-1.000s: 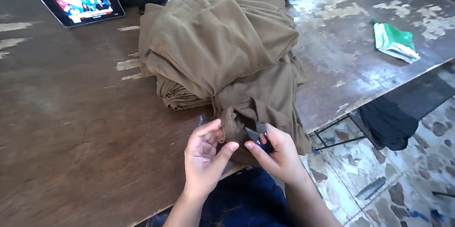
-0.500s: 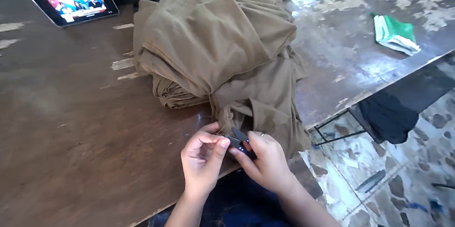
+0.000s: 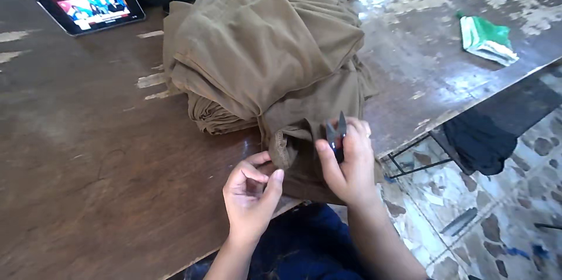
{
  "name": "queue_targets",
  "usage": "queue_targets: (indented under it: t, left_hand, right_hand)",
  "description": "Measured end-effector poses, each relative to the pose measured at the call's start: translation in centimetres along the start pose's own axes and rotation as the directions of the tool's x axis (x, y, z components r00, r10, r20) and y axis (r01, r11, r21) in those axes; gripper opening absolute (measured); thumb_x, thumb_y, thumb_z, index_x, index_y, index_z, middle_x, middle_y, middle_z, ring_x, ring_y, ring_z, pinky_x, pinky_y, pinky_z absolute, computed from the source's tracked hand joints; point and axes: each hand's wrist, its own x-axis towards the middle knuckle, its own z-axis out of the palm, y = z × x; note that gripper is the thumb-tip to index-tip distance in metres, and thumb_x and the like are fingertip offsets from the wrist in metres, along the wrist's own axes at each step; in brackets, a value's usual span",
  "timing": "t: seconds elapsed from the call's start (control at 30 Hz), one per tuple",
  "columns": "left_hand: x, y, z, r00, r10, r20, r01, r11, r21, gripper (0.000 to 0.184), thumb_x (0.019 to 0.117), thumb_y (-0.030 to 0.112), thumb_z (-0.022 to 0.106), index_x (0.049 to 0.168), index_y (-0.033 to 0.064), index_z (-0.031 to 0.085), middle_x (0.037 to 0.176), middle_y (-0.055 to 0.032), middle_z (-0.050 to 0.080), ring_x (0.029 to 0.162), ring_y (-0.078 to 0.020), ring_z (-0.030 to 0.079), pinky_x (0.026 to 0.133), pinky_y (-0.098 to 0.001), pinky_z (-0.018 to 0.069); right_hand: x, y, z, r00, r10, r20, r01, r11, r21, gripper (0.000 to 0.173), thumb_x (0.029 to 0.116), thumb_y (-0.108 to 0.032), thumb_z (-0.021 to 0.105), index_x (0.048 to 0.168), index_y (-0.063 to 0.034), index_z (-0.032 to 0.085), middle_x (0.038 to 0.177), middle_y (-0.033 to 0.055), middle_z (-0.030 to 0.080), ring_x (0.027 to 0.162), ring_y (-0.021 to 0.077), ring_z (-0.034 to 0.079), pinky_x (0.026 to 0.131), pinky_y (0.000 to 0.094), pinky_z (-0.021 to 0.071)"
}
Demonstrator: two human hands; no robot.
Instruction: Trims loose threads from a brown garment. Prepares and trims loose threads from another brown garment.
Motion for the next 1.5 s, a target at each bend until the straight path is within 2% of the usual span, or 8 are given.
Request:
queue_targets:
  t: [0.17,0.27,0.37,0.6,1.2,1.3,1.4,1.5]
  left_hand:
    - [-0.1,0.9,-0.8,0.990,0.122,0.065,-0.136,0.945,0.299,0.016,0.0858,0.003,0.079,0.086,0.0111,0.066,0.099,0.0028,0.075,0.091,-0.0029,0.072,0.078,-0.0166,0.0596]
    - [0.3,1.9,-3.0,0.949,0.166,0.267,-0.286,0.810,0.512,0.015,0.0880,0.000,0.075,0.081,0.0037,0.063,0.094,-0.0035,0.076,0.094,-0.0079,0.072,0.085,-0.0203,0.0577]
    - [0.5,2.9,-4.0,0.912,0.027,0.409,-0.311,0.696,0.647,0.012,0.0933,0.005,0.070,0.082,0.0027,0.071,0.095,-0.0052,0.078,0.095,-0.0100,0.072,0.090,-0.0204,0.0548]
    - [0.3,3.0,-4.1,0.933,-0.102,0.346,-0.201,0.648,0.734,0.009,0.0956,0.009,0.065,0.087,0.0065,0.068,0.097,-0.0025,0.077,0.098,-0.0057,0.072,0.090,-0.0178,0.0554]
    - [0.1,3.1,-4.1,0.928,-0.149,0.342,-0.081,0.815,0.574,0.008,0.0942,0.009,0.068,0.091,0.0093,0.061,0.096,0.0019,0.075,0.090,-0.0016,0.070,0.081,-0.0155,0.0575]
    - [0.4,5.1,-5.2,0.712,-0.325,0.622,0.033,0.901,0.433,0.025,0.0993,0.033,0.067,0.092,0.0096,0.066,0.087,0.0025,0.073,0.081,0.0006,0.068,0.072,-0.0158,0.0562]
    - [1.0,7.0,-5.3,0.443,-0.389,0.808,0.078,0.914,0.397,0.051,0.0945,0.052,0.068,0.115,0.0056,0.073,0.110,-0.0050,0.075,0.106,-0.0063,0.069,0.094,-0.0242,0.0554]
    - [0.5,6.5,-3.3,0.763,-0.303,0.571,-0.084,0.829,0.552,0.045,0.0911,0.051,0.073,0.111,0.0101,0.073,0.105,-0.0014,0.073,0.102,-0.0049,0.067,0.089,-0.0223,0.0557]
  right_hand:
    - [1.0,2.8,0.2,0.992,0.069,0.101,-0.095,0.954,0.286,0.020,0.0886,-0.016,0.069,0.098,-0.0031,0.057,0.085,0.0013,0.063,0.069,0.0038,0.056,0.059,0.0200,0.0465]
    - [-0.2,3.4,-2.8,0.986,0.028,0.163,-0.125,0.770,0.625,0.022,0.0886,-0.001,0.059,0.102,-0.0180,0.056,0.092,-0.0067,0.075,0.079,0.0007,0.070,0.069,0.0168,0.0571]
    - [-1.8,4.0,-3.9,0.941,-0.028,0.336,-0.118,0.906,0.406,0.008,0.0902,-0.008,0.052,0.096,-0.0063,0.058,0.083,-0.0021,0.068,0.073,-0.0011,0.060,0.065,0.0152,0.0483]
    - [-3.8,1.7,-1.6,0.866,-0.148,0.477,0.217,0.972,-0.093,0.059,0.1046,-0.061,0.039,0.085,-0.0095,0.060,0.081,0.0095,0.059,0.079,0.0305,0.057,0.067,0.0438,0.0443]
    - [-3.0,0.5,-0.2,0.869,-0.111,0.483,0.242,0.945,-0.218,0.059,0.1067,-0.054,0.037,0.077,-0.0107,0.064,0.073,0.0068,0.062,0.075,0.0299,0.062,0.063,0.0434,0.0437]
    - [-2.6,1.9,-1.5,0.868,-0.086,0.489,0.089,0.996,0.016,0.057,0.1079,-0.051,0.038,0.081,-0.0070,0.063,0.074,0.0089,0.062,0.076,0.0268,0.062,0.070,0.0448,0.0485]
    - [-2.7,3.9,-3.2,0.889,-0.088,0.449,-0.047,0.958,0.282,0.051,0.1092,-0.047,0.038,0.083,-0.0064,0.055,0.072,0.0031,0.051,0.073,0.0104,0.051,0.079,0.0309,0.0444]
    - [-3.1,4.7,-3.8,0.910,-0.088,0.404,-0.094,0.908,0.408,0.052,0.1104,-0.047,0.036,0.085,-0.0046,0.054,0.077,0.0010,0.048,0.078,0.0033,0.049,0.079,0.0211,0.0422]
